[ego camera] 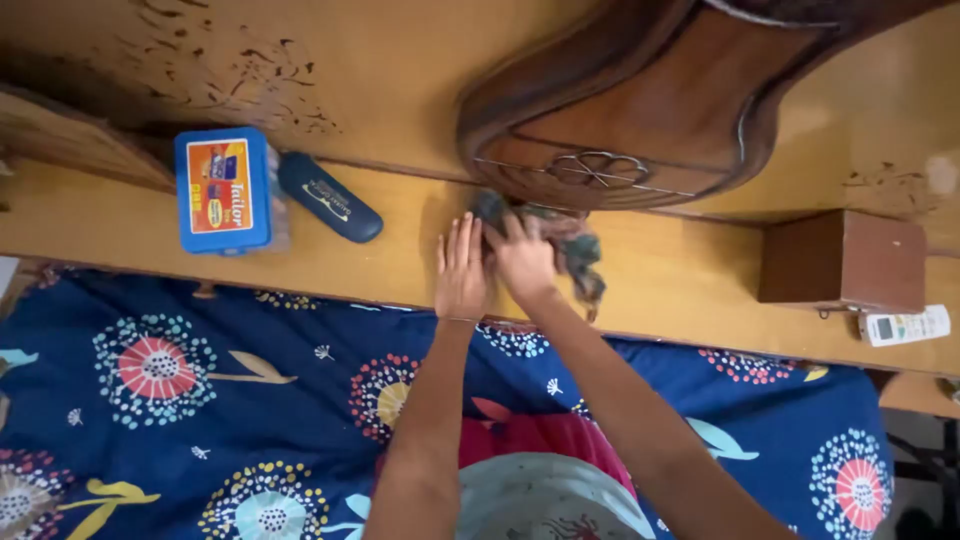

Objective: The person wipes a wooden headboard with a cloth, moving a small box and a remote control aside to reach the surface. They continue wiping the headboard and surrounding areas, then return the items to their original positions.

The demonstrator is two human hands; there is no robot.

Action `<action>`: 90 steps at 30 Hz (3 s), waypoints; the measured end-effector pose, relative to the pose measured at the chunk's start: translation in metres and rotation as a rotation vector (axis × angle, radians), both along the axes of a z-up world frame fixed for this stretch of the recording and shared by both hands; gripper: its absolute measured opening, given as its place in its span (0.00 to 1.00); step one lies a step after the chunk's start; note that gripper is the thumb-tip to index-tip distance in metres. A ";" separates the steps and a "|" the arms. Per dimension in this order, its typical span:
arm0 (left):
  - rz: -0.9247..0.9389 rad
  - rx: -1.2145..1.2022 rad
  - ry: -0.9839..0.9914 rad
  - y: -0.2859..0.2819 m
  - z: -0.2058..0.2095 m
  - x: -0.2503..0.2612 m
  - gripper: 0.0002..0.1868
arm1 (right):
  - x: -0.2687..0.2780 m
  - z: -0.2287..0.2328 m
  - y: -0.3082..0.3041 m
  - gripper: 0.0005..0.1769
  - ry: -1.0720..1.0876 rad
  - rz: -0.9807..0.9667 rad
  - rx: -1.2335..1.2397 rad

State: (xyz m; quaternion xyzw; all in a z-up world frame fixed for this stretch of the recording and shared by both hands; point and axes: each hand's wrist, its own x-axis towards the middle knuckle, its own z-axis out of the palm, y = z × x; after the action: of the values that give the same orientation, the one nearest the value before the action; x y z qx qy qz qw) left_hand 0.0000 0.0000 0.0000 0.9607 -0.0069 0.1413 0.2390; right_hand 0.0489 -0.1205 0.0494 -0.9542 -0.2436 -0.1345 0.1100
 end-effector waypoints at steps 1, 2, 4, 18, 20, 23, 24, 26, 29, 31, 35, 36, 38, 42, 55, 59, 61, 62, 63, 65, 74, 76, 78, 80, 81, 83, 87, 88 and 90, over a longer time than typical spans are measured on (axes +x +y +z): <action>-0.011 0.000 0.003 0.000 0.004 -0.001 0.34 | 0.004 0.000 0.000 0.23 0.003 -0.011 0.000; -0.003 0.007 -0.004 0.000 0.008 -0.001 0.35 | 0.009 0.001 0.000 0.22 0.016 -0.015 0.024; -0.017 0.005 -0.012 -0.003 0.013 -0.003 0.35 | 0.011 0.000 -0.014 0.21 0.028 -0.040 0.042; -0.002 0.026 0.019 -0.004 0.017 0.000 0.33 | -0.007 0.065 -0.189 0.17 -0.211 -0.484 0.925; -0.007 0.034 0.021 -0.004 0.016 -0.003 0.33 | -0.008 0.105 -0.171 0.18 -0.258 -0.501 0.960; -0.015 0.039 0.017 -0.003 0.019 -0.003 0.33 | 0.018 0.134 -0.156 0.25 -0.467 -0.472 0.813; -0.016 0.035 0.016 -0.003 0.020 -0.002 0.33 | 0.031 0.138 -0.154 0.31 -0.614 -0.422 0.619; -0.014 0.028 0.018 -0.004 0.021 -0.004 0.33 | 0.043 0.118 -0.160 0.31 -0.665 -0.384 0.523; -0.004 0.028 0.014 -0.004 0.021 -0.003 0.33 | 0.044 0.076 -0.170 0.29 -0.710 -0.351 0.394; -0.007 0.035 0.010 -0.003 0.022 -0.003 0.33 | 0.036 0.032 -0.178 0.28 -0.708 -0.369 0.357; -0.018 0.044 -0.004 -0.005 0.020 -0.003 0.33 | 0.009 0.001 -0.165 0.22 -0.393 -0.242 0.188; -0.018 0.044 -0.022 -0.005 0.019 -0.004 0.33 | 0.002 0.013 -0.152 0.26 -0.292 -0.179 0.122; -0.019 0.050 -0.030 -0.002 0.018 -0.003 0.32 | 0.008 0.036 -0.142 0.29 -0.296 -0.103 0.147; -0.027 0.052 -0.037 -0.001 0.012 -0.004 0.31 | 0.033 0.119 -0.144 0.36 -0.556 0.025 0.249; 0.001 0.047 -0.022 -0.001 0.027 -0.002 0.31 | 0.037 0.034 -0.178 0.37 -0.215 0.403 -0.358; 0.013 0.046 -0.014 -0.001 0.028 -0.001 0.32 | 0.032 0.090 -0.212 0.33 -0.429 0.245 -0.132; 0.005 0.035 -0.007 -0.004 0.026 -0.001 0.32 | 0.030 0.125 -0.211 0.34 -0.573 0.164 -0.100; 0.001 0.034 -0.009 -0.005 0.024 -0.001 0.31 | 0.031 0.134 -0.208 0.33 -0.621 0.102 0.042; 0.002 0.038 -0.011 -0.004 0.023 -0.001 0.31 | 0.033 0.142 -0.201 0.33 -0.669 0.043 0.188; 0.000 0.039 -0.023 -0.004 0.024 -0.002 0.30 | 0.041 0.110 -0.186 0.32 -0.683 0.018 0.224; 0.021 0.083 -0.059 0.002 0.021 -0.003 0.28 | 0.023 0.013 -0.186 0.37 -0.357 0.061 -0.015; -0.004 0.085 -0.060 0.001 0.021 0.000 0.28 | 0.025 0.042 -0.200 0.38 -0.335 0.002 0.058; -0.001 0.053 -0.023 -0.003 0.017 -0.001 0.28 | 0.030 0.089 -0.204 0.33 -0.615 -0.060 0.202; -0.001 0.048 -0.027 -0.002 0.018 0.000 0.28 | 0.046 0.123 -0.188 0.31 -0.710 -0.074 0.354; -0.010 0.050 -0.027 -0.001 0.017 0.000 0.28 | 0.051 0.139 -0.180 0.29 -0.801 -0.096 0.511; -0.018 0.042 -0.032 0.001 0.018 -0.001 0.28 | 0.053 0.164 -0.148 0.28 -0.843 -0.123 0.472; -0.014 0.044 -0.046 -0.002 0.011 0.000 0.30 | 0.058 0.149 -0.090 0.25 -0.579 0.144 0.192; -0.012 0.042 -0.043 0.000 0.010 -0.001 0.30 | 0.056 0.137 -0.075 0.25 -0.576 0.147 0.190; 0.001 0.035 -0.039 0.001 0.007 -0.003 0.30 | 0.049 0.114 -0.048 0.30 -0.544 0.444 -0.093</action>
State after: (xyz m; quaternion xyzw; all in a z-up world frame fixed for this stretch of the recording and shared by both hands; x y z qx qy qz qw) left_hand -0.0031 0.0007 0.0069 0.9617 -0.0136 0.1600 0.2220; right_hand 0.0983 -0.1684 0.1631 -0.8113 -0.4712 -0.3453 0.0239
